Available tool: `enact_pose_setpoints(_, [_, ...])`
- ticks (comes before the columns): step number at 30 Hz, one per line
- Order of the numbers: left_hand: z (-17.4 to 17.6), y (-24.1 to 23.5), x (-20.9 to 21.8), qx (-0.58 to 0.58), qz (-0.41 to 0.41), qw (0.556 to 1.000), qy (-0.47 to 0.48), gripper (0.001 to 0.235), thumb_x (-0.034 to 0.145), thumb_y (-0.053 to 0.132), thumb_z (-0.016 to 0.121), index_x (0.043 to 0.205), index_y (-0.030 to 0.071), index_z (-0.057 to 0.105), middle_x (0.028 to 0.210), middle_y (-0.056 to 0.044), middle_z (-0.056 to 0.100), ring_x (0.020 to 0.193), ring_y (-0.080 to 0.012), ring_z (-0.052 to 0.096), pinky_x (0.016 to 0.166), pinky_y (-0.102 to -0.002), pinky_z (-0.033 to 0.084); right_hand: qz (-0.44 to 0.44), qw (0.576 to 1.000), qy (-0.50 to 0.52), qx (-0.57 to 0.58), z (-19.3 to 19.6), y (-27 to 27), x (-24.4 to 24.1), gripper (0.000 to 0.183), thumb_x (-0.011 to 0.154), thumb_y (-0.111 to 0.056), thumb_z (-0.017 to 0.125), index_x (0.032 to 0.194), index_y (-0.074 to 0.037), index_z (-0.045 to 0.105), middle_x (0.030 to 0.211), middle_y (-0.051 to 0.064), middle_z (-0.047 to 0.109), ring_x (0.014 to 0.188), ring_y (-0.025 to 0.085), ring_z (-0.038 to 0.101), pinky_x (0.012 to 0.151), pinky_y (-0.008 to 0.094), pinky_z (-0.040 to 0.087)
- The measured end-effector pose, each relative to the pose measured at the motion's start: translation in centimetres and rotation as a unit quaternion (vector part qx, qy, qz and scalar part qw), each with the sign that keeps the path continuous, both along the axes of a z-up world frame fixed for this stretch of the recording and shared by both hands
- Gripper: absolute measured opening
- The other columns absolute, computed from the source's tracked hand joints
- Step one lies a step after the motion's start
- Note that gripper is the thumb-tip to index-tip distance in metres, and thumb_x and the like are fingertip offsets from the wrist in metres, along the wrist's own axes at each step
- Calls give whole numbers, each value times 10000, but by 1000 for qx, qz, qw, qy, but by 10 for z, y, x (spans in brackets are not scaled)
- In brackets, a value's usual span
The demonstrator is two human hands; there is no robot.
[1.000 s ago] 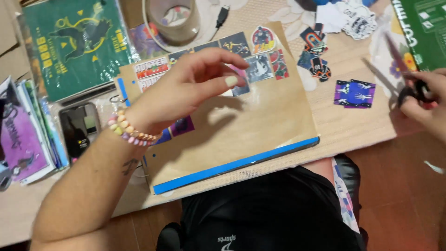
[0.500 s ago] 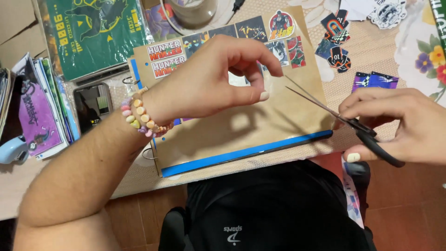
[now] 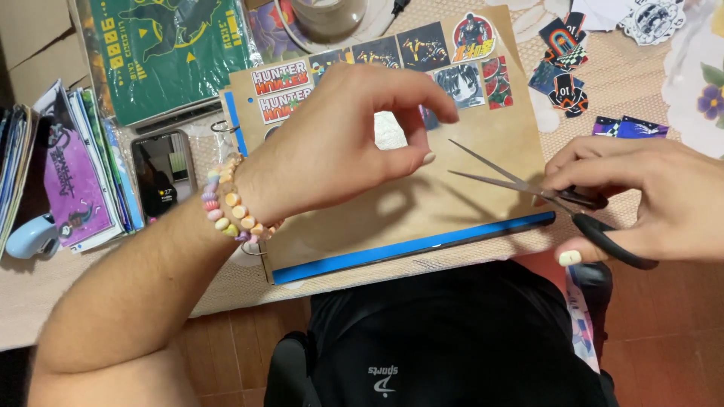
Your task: Cutting small stickers with scissors and peeling them to place on a backing sheet inside a binder.
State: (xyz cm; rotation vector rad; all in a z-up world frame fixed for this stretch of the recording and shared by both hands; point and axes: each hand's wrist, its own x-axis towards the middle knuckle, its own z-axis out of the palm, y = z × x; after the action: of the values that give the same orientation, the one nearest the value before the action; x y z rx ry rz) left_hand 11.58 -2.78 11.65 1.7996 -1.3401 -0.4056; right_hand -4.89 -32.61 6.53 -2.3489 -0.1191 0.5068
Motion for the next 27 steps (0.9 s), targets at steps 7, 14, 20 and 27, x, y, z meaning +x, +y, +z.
enact_pose_setpoints(7, [-1,6,-7,8,35,991,-133,244,813,117,780,1002,155,629,760,85,686,820,-232,564,803,-406,438,17,998,-39,-48,2,11,-3,508,529,-512,917,968,-277,815,966,-125,735,708,93,708,701,274,516])
enact_pose_setpoints(14, [4,6,-11,4,31,996,-79,253,787,90,772,1001,175,666,761,94,717,818,-181,616,835,-368,447,35,996,-69,46,7,25,4,507,563,-410,918,993,-168,799,922,-34,742,678,96,727,623,240,596])
enact_pose_setpoints(20, [3,6,-12,1,26,997,-66,213,808,71,738,989,168,682,746,74,722,938,-189,705,927,-372,470,31,996,-55,69,9,29,5,440,585,-396,911,938,-156,805,867,-61,763,680,77,692,545,229,575])
enact_pose_setpoints(27, [2,5,-9,7,6,998,-61,237,797,97,797,997,161,686,719,112,718,899,-146,704,984,-381,458,15,996,-49,67,5,24,3,464,533,-380,953,912,-149,815,846,-60,748,617,75,643,509,228,539])
